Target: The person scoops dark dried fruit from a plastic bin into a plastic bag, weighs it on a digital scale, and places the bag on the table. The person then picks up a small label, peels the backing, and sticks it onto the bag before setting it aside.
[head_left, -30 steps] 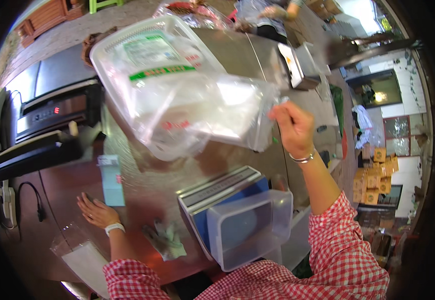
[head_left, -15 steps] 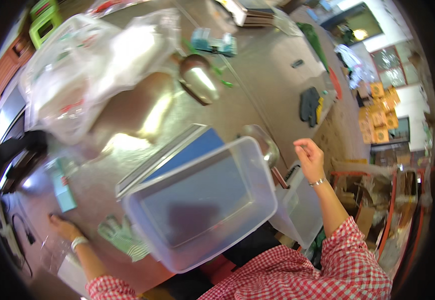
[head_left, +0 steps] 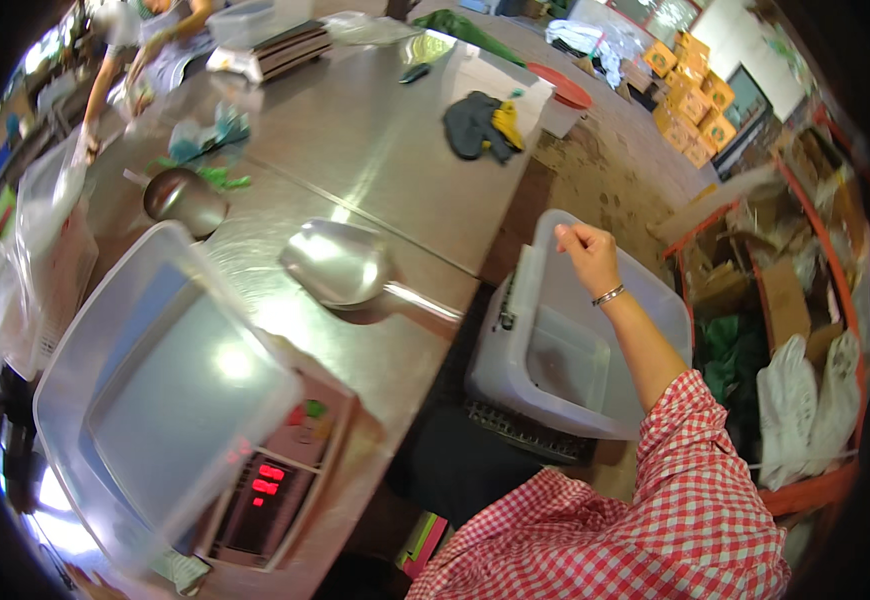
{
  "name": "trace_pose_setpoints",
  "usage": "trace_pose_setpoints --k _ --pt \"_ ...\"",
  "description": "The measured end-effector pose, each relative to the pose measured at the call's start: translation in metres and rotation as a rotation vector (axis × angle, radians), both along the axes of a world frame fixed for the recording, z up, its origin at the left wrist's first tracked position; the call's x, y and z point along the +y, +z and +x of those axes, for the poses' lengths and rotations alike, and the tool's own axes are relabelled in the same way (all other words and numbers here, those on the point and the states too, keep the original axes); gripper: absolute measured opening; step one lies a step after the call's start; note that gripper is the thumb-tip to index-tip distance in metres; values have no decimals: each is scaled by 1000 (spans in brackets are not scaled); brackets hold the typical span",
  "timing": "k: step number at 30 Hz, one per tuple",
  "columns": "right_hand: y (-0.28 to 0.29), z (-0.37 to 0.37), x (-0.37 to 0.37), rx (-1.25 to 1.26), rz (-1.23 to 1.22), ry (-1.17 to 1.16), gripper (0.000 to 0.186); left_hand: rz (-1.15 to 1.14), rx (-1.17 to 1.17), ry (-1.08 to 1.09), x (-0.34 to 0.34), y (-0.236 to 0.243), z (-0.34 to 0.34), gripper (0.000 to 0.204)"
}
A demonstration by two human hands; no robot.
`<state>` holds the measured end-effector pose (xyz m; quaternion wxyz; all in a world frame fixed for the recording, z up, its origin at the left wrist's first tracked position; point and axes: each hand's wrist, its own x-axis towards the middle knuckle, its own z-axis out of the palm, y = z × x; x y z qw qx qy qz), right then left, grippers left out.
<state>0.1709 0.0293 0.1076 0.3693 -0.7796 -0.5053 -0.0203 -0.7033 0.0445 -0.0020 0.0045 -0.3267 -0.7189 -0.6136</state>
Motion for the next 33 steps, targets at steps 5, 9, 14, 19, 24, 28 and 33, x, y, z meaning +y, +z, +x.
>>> trace_pose_setpoints --k 5,9,14,19,24,28,33 --pt "-50 106 -163 -191 -162 -230 18 -209 1069 120 -146 62 198 30" --pt "-66 192 -295 -472 -397 -715 39 -289 11 -642 -190 69 387 23" --pt "-97 253 -351 175 -652 -991 61 -625 -707 -1379 -139 52 572 42" --pt "-95 269 -370 540 -439 -599 52 -1004 -841 -1390 -83 7 687 52" --pt "-25 231 -383 762 -119 -404 42 -965 -1190 -1149 -74 -24 680 28" --pt "95 175 -399 579 26 -395 40 -895 -1522 -1097 -151 -20 649 47" --pt "200 89 -426 204 99 -344 45 -842 -1952 -1060 -208 -15 661 75"
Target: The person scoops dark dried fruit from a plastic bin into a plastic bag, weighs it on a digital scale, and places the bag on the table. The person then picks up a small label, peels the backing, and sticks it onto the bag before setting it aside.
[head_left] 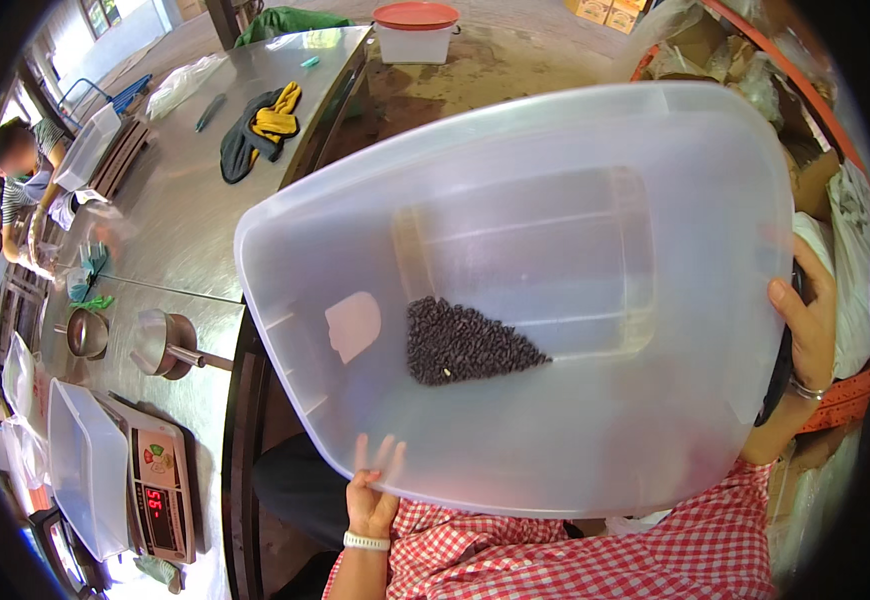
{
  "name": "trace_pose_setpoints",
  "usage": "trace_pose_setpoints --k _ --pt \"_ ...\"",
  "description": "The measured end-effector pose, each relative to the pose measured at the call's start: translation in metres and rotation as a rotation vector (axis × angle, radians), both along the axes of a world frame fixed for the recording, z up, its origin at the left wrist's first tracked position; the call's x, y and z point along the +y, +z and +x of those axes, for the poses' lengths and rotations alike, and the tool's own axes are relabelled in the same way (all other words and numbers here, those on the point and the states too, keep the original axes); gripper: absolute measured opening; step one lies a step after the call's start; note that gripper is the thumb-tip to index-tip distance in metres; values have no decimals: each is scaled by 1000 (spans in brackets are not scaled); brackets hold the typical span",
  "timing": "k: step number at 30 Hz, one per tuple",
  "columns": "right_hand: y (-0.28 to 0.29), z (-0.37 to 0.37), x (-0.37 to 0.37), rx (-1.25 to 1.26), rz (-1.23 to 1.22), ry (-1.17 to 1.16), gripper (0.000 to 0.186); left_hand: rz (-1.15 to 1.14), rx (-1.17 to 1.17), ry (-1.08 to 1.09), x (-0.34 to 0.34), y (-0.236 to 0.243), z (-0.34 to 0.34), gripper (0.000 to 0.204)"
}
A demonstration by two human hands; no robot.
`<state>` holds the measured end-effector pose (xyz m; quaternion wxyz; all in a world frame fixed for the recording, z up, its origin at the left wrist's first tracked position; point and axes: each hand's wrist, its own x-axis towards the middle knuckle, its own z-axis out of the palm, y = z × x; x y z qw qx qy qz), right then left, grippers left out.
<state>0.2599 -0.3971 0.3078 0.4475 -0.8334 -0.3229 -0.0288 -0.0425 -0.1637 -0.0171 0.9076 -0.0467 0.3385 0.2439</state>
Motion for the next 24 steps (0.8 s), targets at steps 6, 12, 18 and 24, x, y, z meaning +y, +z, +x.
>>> trace_pose_setpoints --k 6,12,18,24 --pt "-11 37 -17 -17 97 -62 36 136 -41 -56 28 -1 33 72" --pt "-180 156 -8 -18 -120 -104 12 497 298 -18 52 7 32 63" --pt "-280 170 34 -91 -581 -182 24 518 626 -19 48 -4 17 39" --pt "-229 34 241 -45 -161 308 38 583 721 -55 54 -7 24 18"
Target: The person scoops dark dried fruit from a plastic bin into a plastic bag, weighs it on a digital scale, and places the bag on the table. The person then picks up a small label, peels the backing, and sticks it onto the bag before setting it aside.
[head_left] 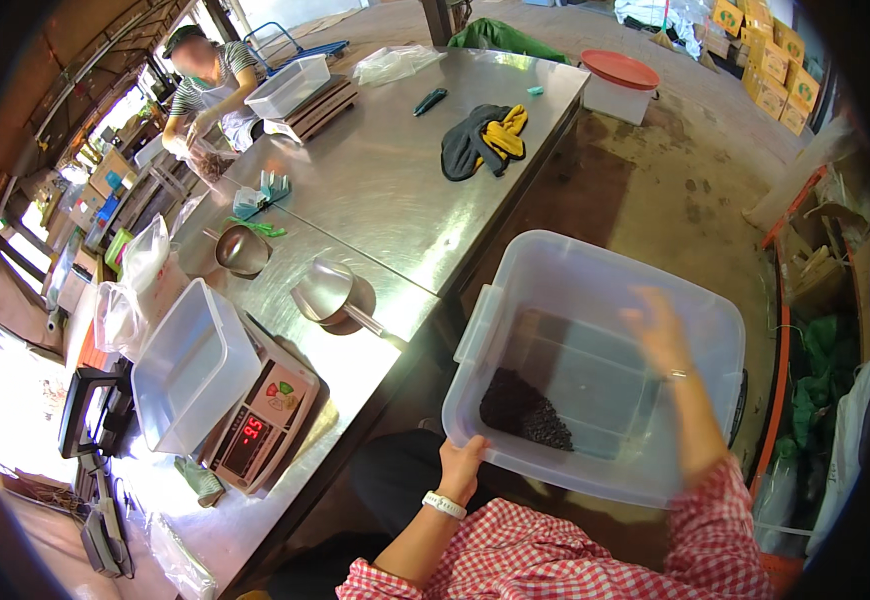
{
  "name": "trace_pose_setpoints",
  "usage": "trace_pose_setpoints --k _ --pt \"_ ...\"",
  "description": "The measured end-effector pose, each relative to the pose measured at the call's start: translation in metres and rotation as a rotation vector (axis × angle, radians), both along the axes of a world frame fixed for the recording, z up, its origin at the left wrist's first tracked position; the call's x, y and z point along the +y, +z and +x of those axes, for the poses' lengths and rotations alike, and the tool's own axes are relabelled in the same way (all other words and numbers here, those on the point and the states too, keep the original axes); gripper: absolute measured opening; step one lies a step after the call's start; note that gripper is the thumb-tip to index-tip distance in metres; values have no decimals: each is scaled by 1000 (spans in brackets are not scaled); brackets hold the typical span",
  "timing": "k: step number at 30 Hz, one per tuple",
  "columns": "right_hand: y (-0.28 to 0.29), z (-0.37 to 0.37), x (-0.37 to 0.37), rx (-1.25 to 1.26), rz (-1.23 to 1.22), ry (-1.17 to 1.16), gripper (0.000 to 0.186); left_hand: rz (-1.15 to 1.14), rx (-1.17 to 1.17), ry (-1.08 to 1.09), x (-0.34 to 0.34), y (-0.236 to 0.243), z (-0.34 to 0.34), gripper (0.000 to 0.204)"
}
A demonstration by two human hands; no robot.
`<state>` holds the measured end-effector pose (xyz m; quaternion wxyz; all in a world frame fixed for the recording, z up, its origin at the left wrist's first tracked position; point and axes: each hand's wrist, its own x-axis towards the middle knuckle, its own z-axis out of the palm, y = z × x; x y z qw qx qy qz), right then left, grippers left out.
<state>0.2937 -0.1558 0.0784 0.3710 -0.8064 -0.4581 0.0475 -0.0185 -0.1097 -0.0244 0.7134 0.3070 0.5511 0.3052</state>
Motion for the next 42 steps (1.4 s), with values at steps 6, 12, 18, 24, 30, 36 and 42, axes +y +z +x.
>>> trace_pose_setpoints --k 6,12,18,24,30,36,42 --pt "1 -212 241 440 -396 657 64 -34 86 -60 -3 10 -7 21" --pt "-14 -254 276 479 -309 639 37 -12 -82 15 -4 2 -12 26" --pt "-51 -91 66 601 -113 593 24 -41 -169 -134 -7 -13 -31 72" --pt "-157 -24 -66 -95 -718 317 29 -51 -152 -136 -4 -8 -28 73" --pt "-240 -44 -46 -367 -698 301 39 -66 -149 -122 -5 -1 -28 77" --pt "-240 -94 -66 -11 -831 488 23 -41 -155 -146 -2 -5 -26 80" --pt "-219 -85 -68 41 -688 589 20 -73 -148 -107 -4 -2 -25 80"
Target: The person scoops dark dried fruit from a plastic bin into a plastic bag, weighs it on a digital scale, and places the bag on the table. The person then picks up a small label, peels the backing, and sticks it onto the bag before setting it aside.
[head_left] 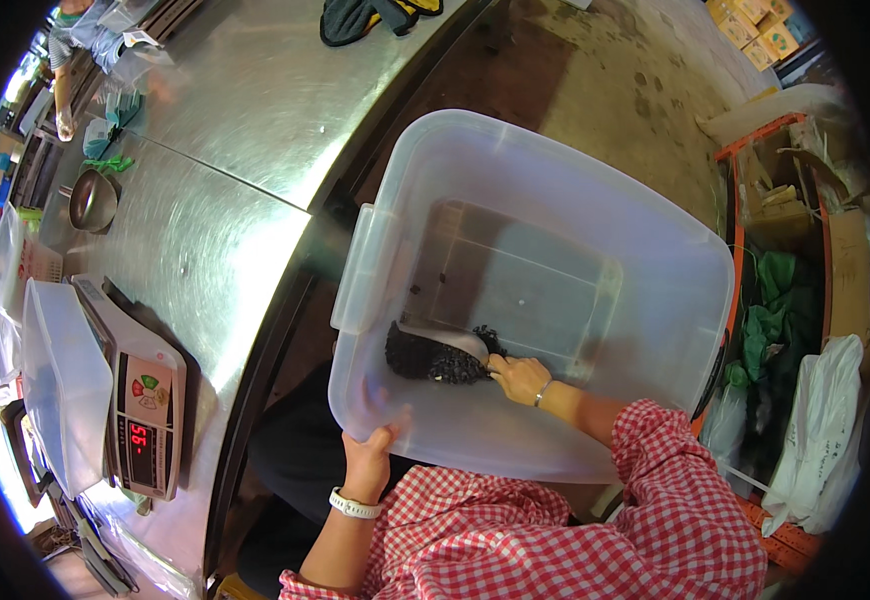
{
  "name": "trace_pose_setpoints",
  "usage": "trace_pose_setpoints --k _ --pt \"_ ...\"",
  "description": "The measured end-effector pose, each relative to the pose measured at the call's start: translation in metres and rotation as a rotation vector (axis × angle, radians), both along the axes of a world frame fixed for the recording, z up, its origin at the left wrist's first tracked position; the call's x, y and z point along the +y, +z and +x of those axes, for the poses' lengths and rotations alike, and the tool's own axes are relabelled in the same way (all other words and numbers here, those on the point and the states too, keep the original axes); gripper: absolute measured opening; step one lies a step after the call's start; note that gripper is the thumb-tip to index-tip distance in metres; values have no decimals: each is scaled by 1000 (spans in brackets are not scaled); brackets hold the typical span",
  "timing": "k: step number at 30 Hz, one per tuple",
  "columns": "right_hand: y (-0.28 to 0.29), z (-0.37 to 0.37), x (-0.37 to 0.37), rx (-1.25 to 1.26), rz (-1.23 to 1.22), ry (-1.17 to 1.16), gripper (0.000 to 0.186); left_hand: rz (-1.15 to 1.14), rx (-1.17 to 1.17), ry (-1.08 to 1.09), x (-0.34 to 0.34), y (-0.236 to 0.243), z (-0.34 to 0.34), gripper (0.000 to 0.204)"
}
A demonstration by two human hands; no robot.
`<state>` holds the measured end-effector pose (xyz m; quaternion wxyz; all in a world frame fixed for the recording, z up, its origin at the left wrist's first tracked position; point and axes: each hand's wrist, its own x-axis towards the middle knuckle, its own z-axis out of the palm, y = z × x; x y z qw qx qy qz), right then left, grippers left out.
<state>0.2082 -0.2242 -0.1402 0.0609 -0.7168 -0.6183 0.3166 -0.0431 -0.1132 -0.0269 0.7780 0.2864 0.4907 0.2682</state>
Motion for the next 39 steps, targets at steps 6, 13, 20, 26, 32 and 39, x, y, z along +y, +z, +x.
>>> trace_pose_setpoints --k 6,13,20,26,32,39 --pt "28 -10 -14 58 47 54 21 41 -39 -3 -4 -4 -7 86" --pt "32 -15 -16 133 -72 -10 22 16 -43 -36 -5 -7 -15 95" --pt "-1 9 8 618 -370 -201 31 21 -63 -27 -2 -11 -12 97" --pt "-23 2 -4 628 -350 -358 30 -3 -20 -78 3 -2 -10 97" --pt "-32 29 -31 667 -132 -541 30 -1 -63 -75 6 -2 -7 95" --pt "-5 71 -29 481 139 -492 23 3 -58 -81 7 -1 -8 91"
